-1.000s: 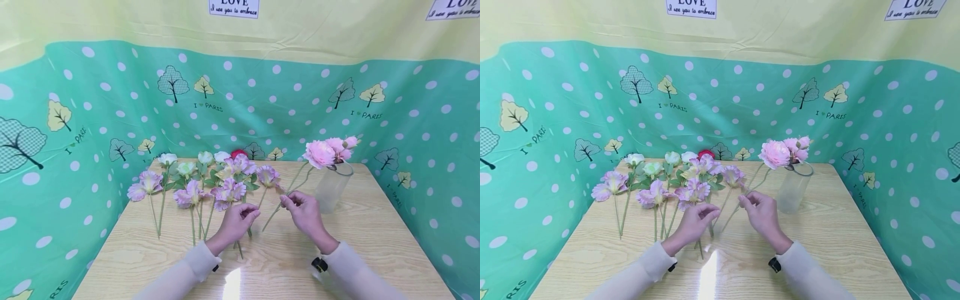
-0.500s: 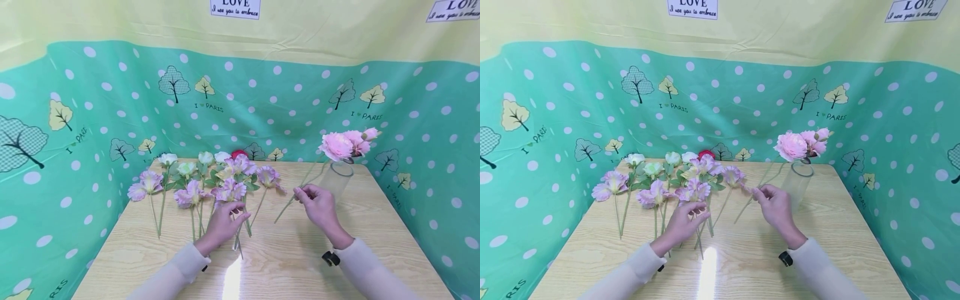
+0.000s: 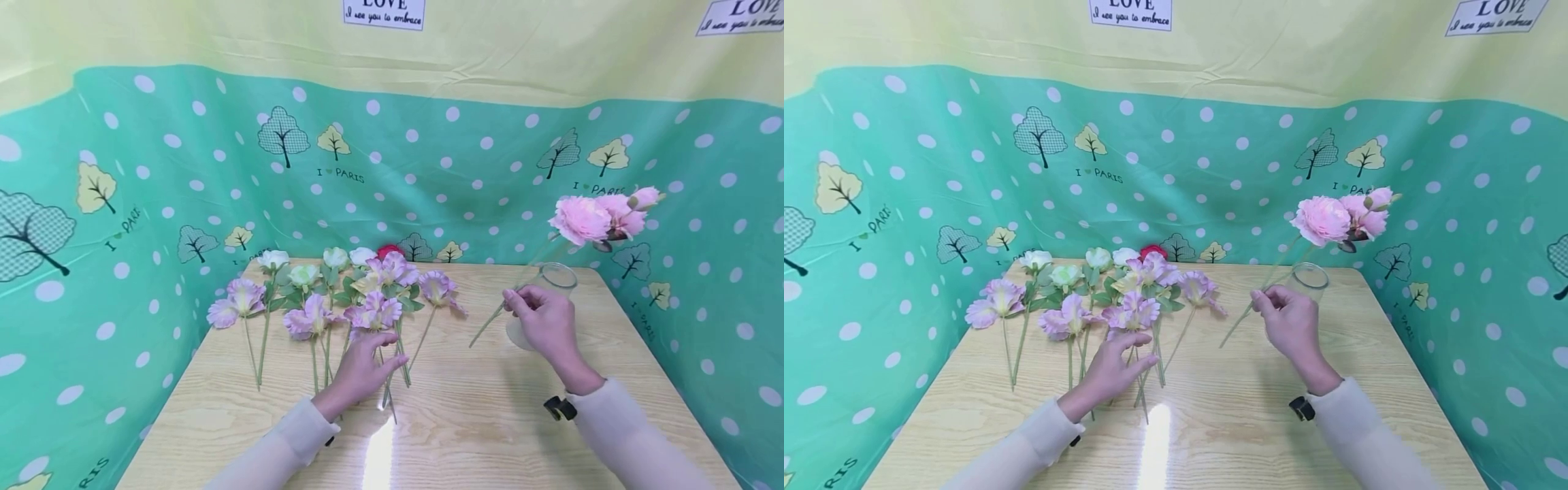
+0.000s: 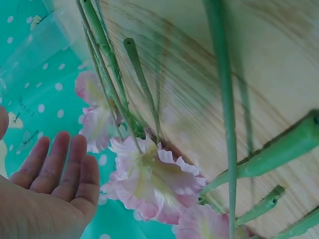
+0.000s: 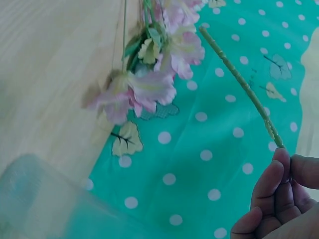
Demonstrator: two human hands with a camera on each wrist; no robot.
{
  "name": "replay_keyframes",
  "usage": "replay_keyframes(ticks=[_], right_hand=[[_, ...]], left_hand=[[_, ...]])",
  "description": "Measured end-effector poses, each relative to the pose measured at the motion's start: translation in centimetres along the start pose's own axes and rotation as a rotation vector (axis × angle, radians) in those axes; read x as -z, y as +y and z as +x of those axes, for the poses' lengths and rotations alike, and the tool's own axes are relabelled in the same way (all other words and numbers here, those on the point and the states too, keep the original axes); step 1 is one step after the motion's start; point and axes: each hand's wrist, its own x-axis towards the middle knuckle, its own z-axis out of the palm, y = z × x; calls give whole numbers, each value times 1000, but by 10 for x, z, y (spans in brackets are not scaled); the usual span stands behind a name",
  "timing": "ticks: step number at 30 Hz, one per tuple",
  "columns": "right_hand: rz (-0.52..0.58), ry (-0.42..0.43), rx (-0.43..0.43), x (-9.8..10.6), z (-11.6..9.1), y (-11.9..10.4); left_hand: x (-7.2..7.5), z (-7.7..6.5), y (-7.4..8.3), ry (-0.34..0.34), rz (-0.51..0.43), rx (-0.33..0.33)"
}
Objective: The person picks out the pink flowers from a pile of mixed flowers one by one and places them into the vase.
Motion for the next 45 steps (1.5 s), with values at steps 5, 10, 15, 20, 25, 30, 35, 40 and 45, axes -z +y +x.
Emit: replay_keyframes(ticks=[5,10,15,20,25,30,35,40,45], right_hand=[[-40,21,-8,13,9,-2],[-78,40,-22,25,18,-3],[-77,45,-63,39,26,-7],[-83,55,-104,50,34,-8],[-86,70,-122,60,42,-9],[-80,89,-121,70,49,-10],[-84,100,-121,80,58,-9],[-78,109,-156,90,69,-6],[-74,108,-209,99,79,1]], left_hand=[[0,-2,-2,-10,-6,0],[0,-3,-4,-7,-9,-9],[0,-4,-4,-5,-21,6],[0,-5,-5,-17,-25,17],[1,-6,-5,-23,-16,31],[2,-7,-5,-23,-10,39],[2,-7,-6,-19,-8,23],[1,-7,-6,-18,-7,35],[1,-8,-5,-19,-4,34]])
